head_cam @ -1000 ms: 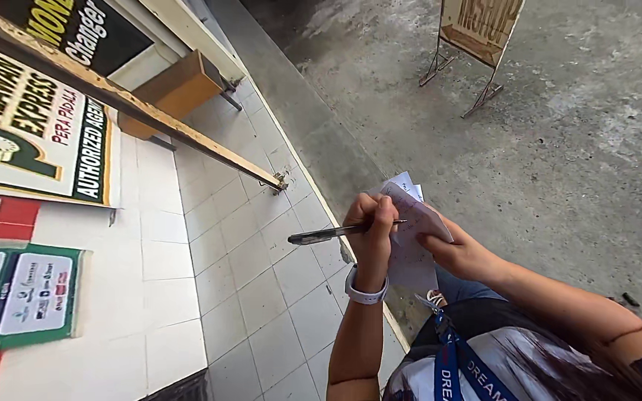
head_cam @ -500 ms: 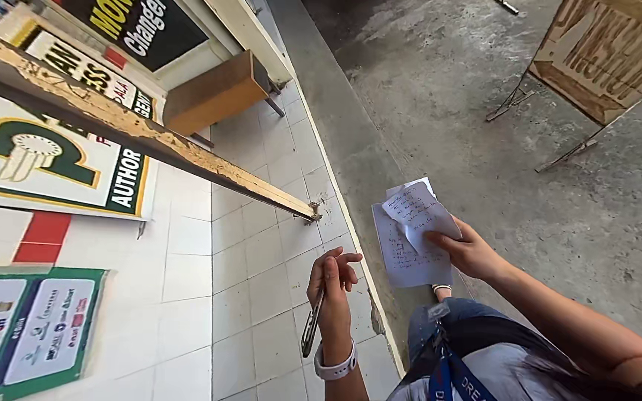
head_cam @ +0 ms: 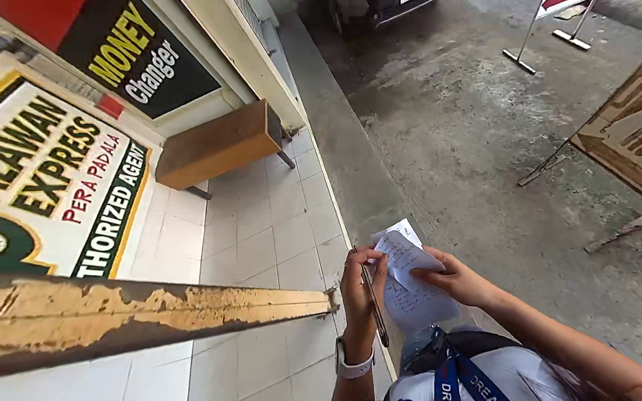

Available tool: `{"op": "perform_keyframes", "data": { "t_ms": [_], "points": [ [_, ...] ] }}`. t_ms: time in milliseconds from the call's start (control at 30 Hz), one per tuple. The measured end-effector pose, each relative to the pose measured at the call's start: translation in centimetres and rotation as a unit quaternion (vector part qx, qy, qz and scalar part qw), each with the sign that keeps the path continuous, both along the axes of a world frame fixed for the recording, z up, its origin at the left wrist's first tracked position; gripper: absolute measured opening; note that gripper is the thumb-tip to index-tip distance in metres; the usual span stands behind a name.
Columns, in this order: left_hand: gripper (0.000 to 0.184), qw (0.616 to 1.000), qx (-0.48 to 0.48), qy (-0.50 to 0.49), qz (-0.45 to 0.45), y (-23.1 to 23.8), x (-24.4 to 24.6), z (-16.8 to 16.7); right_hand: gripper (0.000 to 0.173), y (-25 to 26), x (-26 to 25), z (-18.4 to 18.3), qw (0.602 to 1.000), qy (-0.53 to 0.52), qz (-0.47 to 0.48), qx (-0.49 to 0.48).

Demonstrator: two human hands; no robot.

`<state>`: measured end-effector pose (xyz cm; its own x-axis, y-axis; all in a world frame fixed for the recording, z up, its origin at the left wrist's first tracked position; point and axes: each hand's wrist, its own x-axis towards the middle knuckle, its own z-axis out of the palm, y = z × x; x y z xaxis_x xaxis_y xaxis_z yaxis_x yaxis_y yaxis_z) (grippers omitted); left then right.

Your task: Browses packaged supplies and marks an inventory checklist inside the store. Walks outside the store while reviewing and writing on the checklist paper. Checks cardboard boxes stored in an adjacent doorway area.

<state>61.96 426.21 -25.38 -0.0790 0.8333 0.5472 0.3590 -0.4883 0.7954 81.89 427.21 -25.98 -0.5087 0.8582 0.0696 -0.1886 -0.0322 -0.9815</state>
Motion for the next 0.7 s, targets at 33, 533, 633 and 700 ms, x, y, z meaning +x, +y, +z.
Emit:
{"op": "perform_keyframes", "data": {
  "t_ms": [33, 533, 633, 700],
  "points": [
    [0.013, 1.000, -0.006, -0.005, -0.016, 3.5, -0.6, 0.5, 0.028, 3.1, -0.5, 0.7, 1.000, -0.009, 0.007, 0.010],
    [0.014, 0.989, -0.046, 0.030, -0.135, 53.9, -9.2, 1.9, 0.024, 53.4, -9.1, 2.0, 0.985, 0.090, -0.014, -0.144],
    [0.013, 0.991, -0.049, 0.045, -0.116, 61.9, -11.7, 3.5, 0.027, 62.5, -12.1, 3.8, 0.982, 0.092, -0.013, -0.164],
    [0.015, 0.995, -0.040, 0.043, -0.083, 67.4, -13.5, 4.0, 0.025, 68.4, -14.0, 4.2, 0.988, 0.079, -0.002, -0.130]
  ]
}}
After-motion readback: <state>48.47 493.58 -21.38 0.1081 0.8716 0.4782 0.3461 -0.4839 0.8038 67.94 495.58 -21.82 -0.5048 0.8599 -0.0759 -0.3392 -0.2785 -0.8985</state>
